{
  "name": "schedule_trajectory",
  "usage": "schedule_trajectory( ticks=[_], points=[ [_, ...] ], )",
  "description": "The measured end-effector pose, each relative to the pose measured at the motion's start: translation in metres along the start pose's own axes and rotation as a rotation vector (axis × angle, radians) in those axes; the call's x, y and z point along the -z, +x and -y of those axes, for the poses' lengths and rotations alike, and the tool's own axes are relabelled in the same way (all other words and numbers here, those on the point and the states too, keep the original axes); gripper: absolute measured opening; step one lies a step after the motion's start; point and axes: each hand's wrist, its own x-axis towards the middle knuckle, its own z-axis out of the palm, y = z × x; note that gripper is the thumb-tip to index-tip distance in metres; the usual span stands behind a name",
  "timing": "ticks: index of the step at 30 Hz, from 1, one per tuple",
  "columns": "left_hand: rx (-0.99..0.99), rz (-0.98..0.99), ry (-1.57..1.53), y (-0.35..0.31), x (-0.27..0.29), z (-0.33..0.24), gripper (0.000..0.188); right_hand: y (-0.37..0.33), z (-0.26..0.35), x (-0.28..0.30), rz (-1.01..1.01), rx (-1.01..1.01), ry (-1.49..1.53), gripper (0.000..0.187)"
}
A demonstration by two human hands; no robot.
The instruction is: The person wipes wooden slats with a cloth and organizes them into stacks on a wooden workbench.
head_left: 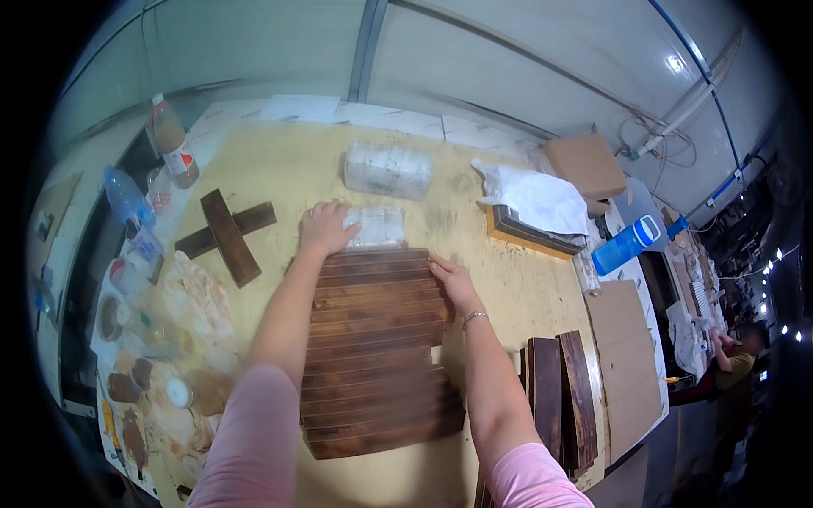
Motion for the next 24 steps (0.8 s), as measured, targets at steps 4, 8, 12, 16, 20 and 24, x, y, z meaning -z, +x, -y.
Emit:
schedule_trajectory(
  ticks=[4,8,12,16,20,24],
  points=[
    [-0.013,0.045,-0.033,-0.004,0.002,-0.001,0.067,-0.008,-0.012,-0.005,-0.071,0.07,-0.075,0.041],
    [-0.019,0.047,-0.05,-0.017,-0.001,-0.002,0.067,-0.029,-0.009,-0.014,-0.11,0.004,-0.022,0.04],
    [-0.062,0.026,-0.068,-0.032,0.003,0.002,0.066,-0.044,-0.006,-0.018,-0.116,-0.033,-0.055,0.042],
    [0.272,-0.049,-0.451,-0.061,0.022,0.018,0.066,-0.046,-0.018,-0.003,-0.153,-0.101,-0.131,0.044],
    [0.528,-0.057,-1.148,-0.143,0.021,0.053,0.068,-0.053,-0.026,-0.006,-0.078,-0.002,0.264,0.058],
    [0.449,0.063,-1.517,-0.177,0.01,0.055,0.066,-0.056,-0.025,-0.024,-0.009,0.006,0.054,0.065]
  ],
)
